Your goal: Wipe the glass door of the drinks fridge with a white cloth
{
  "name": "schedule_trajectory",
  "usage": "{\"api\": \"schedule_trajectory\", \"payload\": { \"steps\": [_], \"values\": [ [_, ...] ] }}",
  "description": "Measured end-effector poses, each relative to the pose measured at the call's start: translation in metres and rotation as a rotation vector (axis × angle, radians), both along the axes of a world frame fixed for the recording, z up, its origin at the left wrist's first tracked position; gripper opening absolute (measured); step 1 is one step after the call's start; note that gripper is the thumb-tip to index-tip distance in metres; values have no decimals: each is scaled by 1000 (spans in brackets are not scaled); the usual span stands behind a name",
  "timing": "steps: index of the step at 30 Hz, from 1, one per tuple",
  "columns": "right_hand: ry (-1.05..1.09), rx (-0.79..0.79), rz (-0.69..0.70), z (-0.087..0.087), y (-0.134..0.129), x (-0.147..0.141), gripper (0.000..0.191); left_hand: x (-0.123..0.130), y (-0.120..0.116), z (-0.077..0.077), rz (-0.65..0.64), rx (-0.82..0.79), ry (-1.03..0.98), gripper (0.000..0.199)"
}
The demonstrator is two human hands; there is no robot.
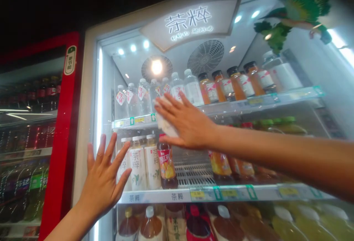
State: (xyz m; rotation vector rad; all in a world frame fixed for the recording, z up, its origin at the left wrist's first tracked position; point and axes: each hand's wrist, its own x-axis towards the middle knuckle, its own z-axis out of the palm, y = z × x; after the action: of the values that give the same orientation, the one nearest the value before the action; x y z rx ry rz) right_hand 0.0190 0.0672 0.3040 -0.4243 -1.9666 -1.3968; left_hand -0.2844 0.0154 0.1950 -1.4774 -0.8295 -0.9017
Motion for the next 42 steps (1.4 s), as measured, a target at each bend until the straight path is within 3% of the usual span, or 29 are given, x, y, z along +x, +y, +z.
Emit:
{"api": "schedule_trajectory", "payload": {
  "steps": [2, 4, 8, 9, 14, 19, 24, 27, 29, 34, 39, 42],
  "values": [
    [-256, -20, 32, -7, 0, 16, 98, 13, 2, 2, -14, 8, 12, 72],
    [-337, -21, 35, -1, 4, 38, 97, 27, 4, 4, -31, 9, 18, 72],
    [98, 51, -29, 36, 13, 90, 90, 59, 9, 11, -62, 25, 15, 73],
    [126, 63, -32, 40, 13, 101, 91, 68, 10, 13, -62, 33, 13, 73],
    [-324, 18, 1, 33, 10, 153, 97, 119, 14, 26, -43, 64, 1, 73],
    [143, 92, -66, 63, 20, 228, 88, 171, 17, 39, -38, 95, -54, 75],
    [-207, 42, -27, 56, 20, 276, 98, 220, 19, 53, -52, 98, -86, 78],
    [-24, 72, -66, 60, 20, 299, 91, 243, 17, 59, -65, 103, -102, 78],
    [92, 103, -84, 61, 20, 307, 91, 254, 17, 61, -61, 103, -104, 78],
    [-234, 69, -35, 51, 15, 297, 101, 262, 20, 63, -33, 91, -106, 80],
    [141, 31, -68, 67, 16, 270, 95, 249, 23, 62, -6, 92, -115, 78],
    [-116, 27, 6, 60, 15, 240, 99, 234, 22, 63, 17, 90, -110, 78]
  ]
}}
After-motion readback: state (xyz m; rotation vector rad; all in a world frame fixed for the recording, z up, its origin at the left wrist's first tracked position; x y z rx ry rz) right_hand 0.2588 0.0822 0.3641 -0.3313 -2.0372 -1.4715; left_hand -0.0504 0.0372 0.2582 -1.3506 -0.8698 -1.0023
